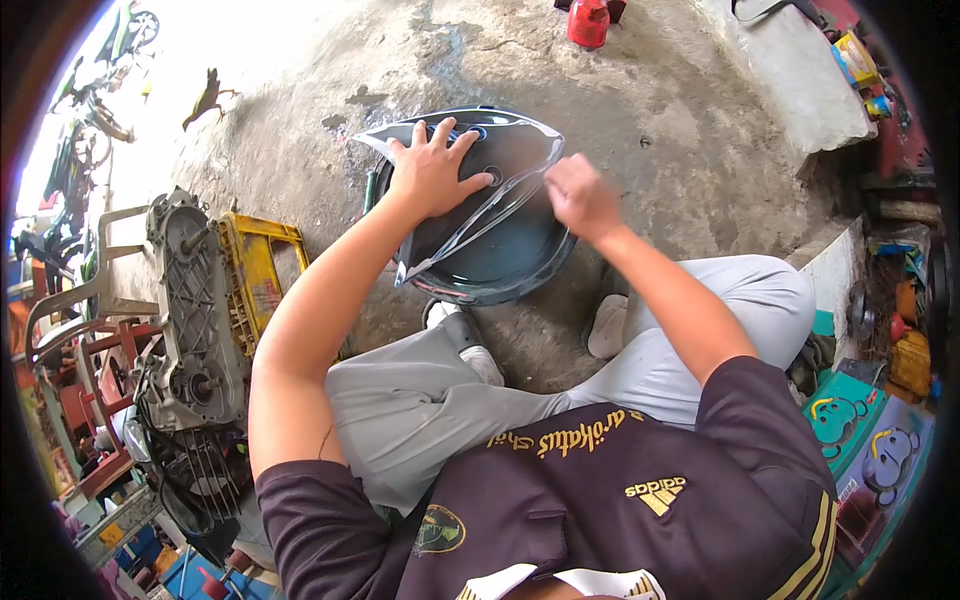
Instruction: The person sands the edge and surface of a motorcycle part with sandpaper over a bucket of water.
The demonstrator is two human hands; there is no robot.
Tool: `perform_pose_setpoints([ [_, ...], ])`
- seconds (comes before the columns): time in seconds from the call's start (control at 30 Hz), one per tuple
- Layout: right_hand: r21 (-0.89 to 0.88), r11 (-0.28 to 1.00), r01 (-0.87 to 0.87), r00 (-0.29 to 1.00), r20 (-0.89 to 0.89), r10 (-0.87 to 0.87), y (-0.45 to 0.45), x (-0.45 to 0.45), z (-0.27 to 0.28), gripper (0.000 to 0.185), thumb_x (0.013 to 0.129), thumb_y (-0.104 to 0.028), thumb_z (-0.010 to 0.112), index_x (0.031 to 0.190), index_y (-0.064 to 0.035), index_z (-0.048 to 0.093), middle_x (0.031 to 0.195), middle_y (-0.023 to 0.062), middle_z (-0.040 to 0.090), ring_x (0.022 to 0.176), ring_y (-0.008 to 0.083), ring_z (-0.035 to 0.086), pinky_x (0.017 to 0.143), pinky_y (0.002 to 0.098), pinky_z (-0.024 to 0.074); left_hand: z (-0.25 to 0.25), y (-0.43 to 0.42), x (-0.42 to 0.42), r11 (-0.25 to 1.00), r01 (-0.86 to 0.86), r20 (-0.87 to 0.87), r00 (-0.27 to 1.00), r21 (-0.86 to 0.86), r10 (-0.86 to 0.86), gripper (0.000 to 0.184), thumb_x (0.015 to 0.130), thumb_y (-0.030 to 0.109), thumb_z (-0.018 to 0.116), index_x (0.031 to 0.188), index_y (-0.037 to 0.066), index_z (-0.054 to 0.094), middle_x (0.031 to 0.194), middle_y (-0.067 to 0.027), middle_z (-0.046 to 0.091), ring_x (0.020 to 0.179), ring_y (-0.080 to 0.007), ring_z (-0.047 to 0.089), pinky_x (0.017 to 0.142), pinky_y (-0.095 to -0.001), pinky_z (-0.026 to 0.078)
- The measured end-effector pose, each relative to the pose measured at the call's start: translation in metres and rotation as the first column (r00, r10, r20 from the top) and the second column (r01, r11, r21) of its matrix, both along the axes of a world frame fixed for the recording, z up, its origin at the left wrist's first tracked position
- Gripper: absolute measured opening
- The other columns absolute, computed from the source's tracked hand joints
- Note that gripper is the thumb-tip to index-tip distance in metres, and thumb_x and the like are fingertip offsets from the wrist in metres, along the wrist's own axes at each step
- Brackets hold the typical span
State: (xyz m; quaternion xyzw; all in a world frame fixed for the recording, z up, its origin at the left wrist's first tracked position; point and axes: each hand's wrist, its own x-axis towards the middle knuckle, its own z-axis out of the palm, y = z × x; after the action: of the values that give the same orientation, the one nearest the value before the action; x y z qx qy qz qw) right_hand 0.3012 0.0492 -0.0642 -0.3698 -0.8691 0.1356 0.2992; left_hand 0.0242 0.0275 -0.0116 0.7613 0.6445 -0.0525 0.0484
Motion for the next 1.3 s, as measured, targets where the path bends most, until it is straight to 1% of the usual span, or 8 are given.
perform_pose_setpoints([
  [0.1,0.023,0.971,-0.239,0.971,0.040,0.238,-0.027,-0.012,0.004,0.004,0.088,-0.006,0.069,0.092,-0.0063,0.067,0.093,0.0117,0.067,0.094,0.0345,0.065,0.079,0.0469,0.0556,0.004,0.001,0.002,0.999,-0.007,-0.008,1.000,-0.035,0.007,0.085,0.095,0.080,0.055,0.162,0.030,0.049,0.171,-0.0131,0.040,0.154,-0.0494,0.039,0.113,-0.0790,0.034],
  [0.3,-0.027,0.985,-0.172,0.982,-0.084,0.169,-0.015,-0.008,0.007,0.009,0.083,-0.002,0.071,0.089,-0.0067,0.065,0.089,0.0115,0.064,0.092,0.0339,0.064,0.081,0.0447,0.0554,-0.007,-0.004,0.000,0.999,0.000,0.015,1.000,0.051,-0.001,0.080,0.095,0.076,0.060,0.159,0.029,0.052,0.168,-0.0130,0.042,0.151,-0.0462,0.041,0.111,-0.0791,0.037],
  [0.53,0.047,0.953,-0.298,0.954,0.040,0.297,-0.017,-0.012,0.013,0.008,0.085,-0.002,0.071,0.092,-0.0055,0.068,0.092,0.0119,0.069,0.096,0.0337,0.066,0.082,0.0449,0.0558,-0.001,-0.001,0.002,1.000,-0.006,0.008,1.000,0.007,0.006,0.082,0.095,0.076,0.060,0.161,0.030,0.049,0.169,-0.0136,0.041,0.152,-0.0479,0.040,0.113,-0.0802,0.035],
  [0.7,-0.074,0.997,0.018,1.000,-0.021,-0.020,0.009,0.002,0.004,0.007,0.086,-0.002,0.069,0.093,-0.0056,0.067,0.093,0.0117,0.068,0.097,0.0358,0.065,0.083,0.0467,0.0561,-0.002,-0.002,0.001,1.000,-0.002,0.012,1.000,0.012,0.001,0.081,0.095,0.076,0.060,0.161,0.030,0.049,0.169,-0.0138,0.041,0.152,-0.0474,0.039,0.113,-0.0798,0.035],
  [0.97,-0.012,0.966,-0.259,0.966,-0.006,0.259,-0.014,-0.009,0.005,0.011,0.085,0.001,0.070,0.091,-0.0069,0.066,0.092,0.0118,0.067,0.094,0.0358,0.064,0.080,0.0470,0.0549,-0.003,-0.001,0.000,1.000,-0.003,0.016,1.000,0.010,0.003,0.081,0.095,0.076,0.059,0.161,0.030,0.050,0.169,-0.0134,0.041,0.152,-0.0468,0.039,0.112,-0.0793,0.036],
  [1.07,-0.052,0.998,0.039,0.994,-0.103,-0.044,0.006,0.001,-0.008,0.007,0.087,-0.002,0.070,0.091,-0.0070,0.067,0.092,0.0120,0.070,0.090,0.0355,0.065,0.080,0.0470,0.0551,-0.004,-0.001,0.000,1.000,0.005,0.004,1.000,0.021,-0.005,0.083,0.096,0.080,0.055,0.162,0.031,0.050,0.170,-0.0142,0.041,0.152,-0.0499,0.040,0.112,-0.0791,0.034],
  [1.17,-0.041,0.998,0.049,0.993,-0.105,-0.053,-0.015,-0.012,0.006,0.005,0.087,-0.004,0.069,0.090,-0.0075,0.068,0.089,0.0110,0.069,0.088,0.0349,0.065,0.080,0.0461,0.0557,0.002,0.001,0.005,1.000,-0.010,-0.001,1.000,-0.013,0.010,0.081,0.095,0.076,0.060,0.161,0.031,0.050,0.170,-0.0130,0.040,0.153,-0.0470,0.039,0.113,-0.0783,0.036],
  [1.3,0.088,0.946,-0.311,0.947,0.114,0.301,-0.035,-0.020,0.017,0.006,0.084,-0.003,0.067,0.088,-0.0077,0.067,0.084,0.0103,0.064,0.089,0.0325,0.065,0.078,0.0444,0.0560,0.002,0.002,0.004,0.999,-0.020,-0.014,1.000,-0.037,0.020,0.081,0.095,0.076,0.060,0.162,0.031,0.049,0.170,-0.0129,0.040,0.153,-0.0472,0.038,0.113,-0.0785,0.035],
])
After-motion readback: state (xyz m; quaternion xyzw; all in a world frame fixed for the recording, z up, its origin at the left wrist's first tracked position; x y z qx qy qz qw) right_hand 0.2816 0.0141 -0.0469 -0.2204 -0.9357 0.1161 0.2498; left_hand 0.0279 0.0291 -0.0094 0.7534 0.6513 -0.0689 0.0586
